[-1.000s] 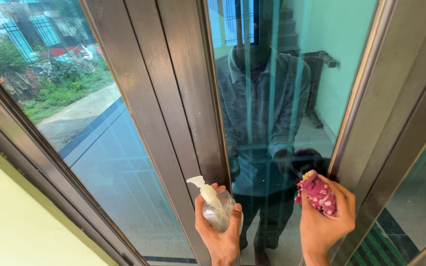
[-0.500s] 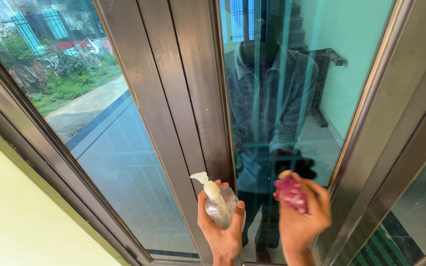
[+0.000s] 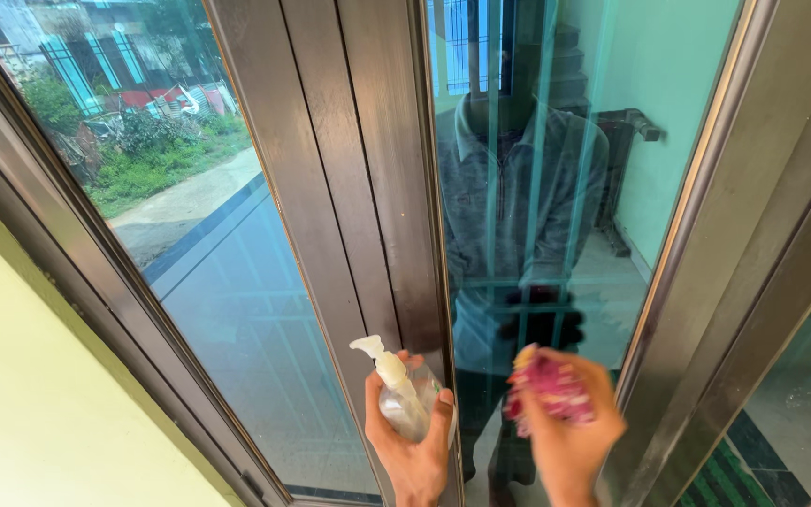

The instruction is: The person cleans a glass door and a window using a spray bottle and a cloth. They spray the surfaces and wipe them with the cloth, moving from the door to a hallway and then into a room to clean a window.

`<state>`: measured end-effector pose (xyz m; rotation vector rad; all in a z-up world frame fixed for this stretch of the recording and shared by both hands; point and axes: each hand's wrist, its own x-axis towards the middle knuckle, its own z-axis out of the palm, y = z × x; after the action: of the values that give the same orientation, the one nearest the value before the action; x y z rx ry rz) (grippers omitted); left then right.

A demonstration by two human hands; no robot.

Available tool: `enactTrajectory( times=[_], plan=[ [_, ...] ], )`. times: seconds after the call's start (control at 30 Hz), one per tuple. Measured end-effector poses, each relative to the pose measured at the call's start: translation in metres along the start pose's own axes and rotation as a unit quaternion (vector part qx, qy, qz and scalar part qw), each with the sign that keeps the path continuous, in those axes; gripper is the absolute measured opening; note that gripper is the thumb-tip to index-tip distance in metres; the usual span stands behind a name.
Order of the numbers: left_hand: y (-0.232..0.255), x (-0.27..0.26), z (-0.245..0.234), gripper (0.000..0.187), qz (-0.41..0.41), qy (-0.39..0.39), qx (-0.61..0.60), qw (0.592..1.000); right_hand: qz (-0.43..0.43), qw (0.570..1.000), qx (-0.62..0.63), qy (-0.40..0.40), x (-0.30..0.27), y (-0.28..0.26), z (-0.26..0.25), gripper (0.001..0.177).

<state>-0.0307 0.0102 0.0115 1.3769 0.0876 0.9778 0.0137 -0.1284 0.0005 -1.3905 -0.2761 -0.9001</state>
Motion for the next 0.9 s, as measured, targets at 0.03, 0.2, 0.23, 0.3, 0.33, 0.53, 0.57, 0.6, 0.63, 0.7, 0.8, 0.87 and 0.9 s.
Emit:
enactTrajectory(
  times=[0.03,0.2,0.23,0.3,0.33,0.53,0.57,0.6,0.63,0.7,0.8,0.87,0.9],
  plan=[
    [0.002,0.0,0.002,0.056,-0.011,0.0,-0.006,1.0,0.073,0.996,0.055,0.018,0.006,-0.001,-0.004,0.033],
    [0.008,-0.001,0.012,0.055,-0.029,-0.022,0.0,0.999,0.112,0.99,0.07,0.041,0.025,-0.003,-0.021,0.031],
    [0.008,-0.002,0.014,0.056,-0.022,-0.029,0.003,0.999,0.111,0.992,0.054,0.04,0.026,-0.002,-0.02,0.032],
    [0.007,-0.005,0.017,0.057,-0.009,-0.039,0.009,0.999,0.075,0.997,0.013,0.023,0.025,-0.001,-0.02,0.034],
    [0.006,-0.005,0.018,0.057,-0.014,-0.045,0.007,0.999,0.039,0.999,-0.013,0.008,0.023,0.0,-0.018,0.034],
    [0.005,-0.001,0.013,0.059,-0.023,-0.049,-0.006,0.999,-0.048,0.996,-0.054,-0.056,0.016,-0.017,0.003,0.046],
    [0.005,0.001,0.011,0.059,-0.027,-0.043,-0.007,0.999,-0.086,0.986,-0.132,-0.051,0.016,-0.022,0.006,0.049],
    [0.004,0.001,0.009,0.059,-0.033,-0.038,-0.008,0.999,-0.085,0.985,-0.14,-0.049,0.017,-0.026,0.01,0.05],
    [0.004,0.002,0.007,0.058,-0.028,-0.031,-0.009,0.999,-0.083,0.984,-0.149,-0.047,0.018,-0.028,0.016,0.052],
    [0.002,0.004,0.005,0.058,-0.017,-0.021,-0.016,0.999,-0.088,0.982,-0.16,-0.047,0.018,-0.032,0.024,0.055],
    [-0.002,0.007,0.005,0.06,-0.023,-0.017,-0.009,1.0,-0.106,0.981,-0.152,-0.055,0.015,-0.028,0.034,0.057],
    [-0.003,0.007,0.007,0.061,-0.02,-0.022,-0.022,0.999,-0.118,0.983,-0.134,-0.053,0.008,-0.022,0.04,0.057],
    [-0.004,0.008,0.008,0.061,-0.019,-0.024,-0.028,0.999,-0.129,0.982,-0.127,-0.056,0.005,-0.018,0.042,0.057]
  ],
)
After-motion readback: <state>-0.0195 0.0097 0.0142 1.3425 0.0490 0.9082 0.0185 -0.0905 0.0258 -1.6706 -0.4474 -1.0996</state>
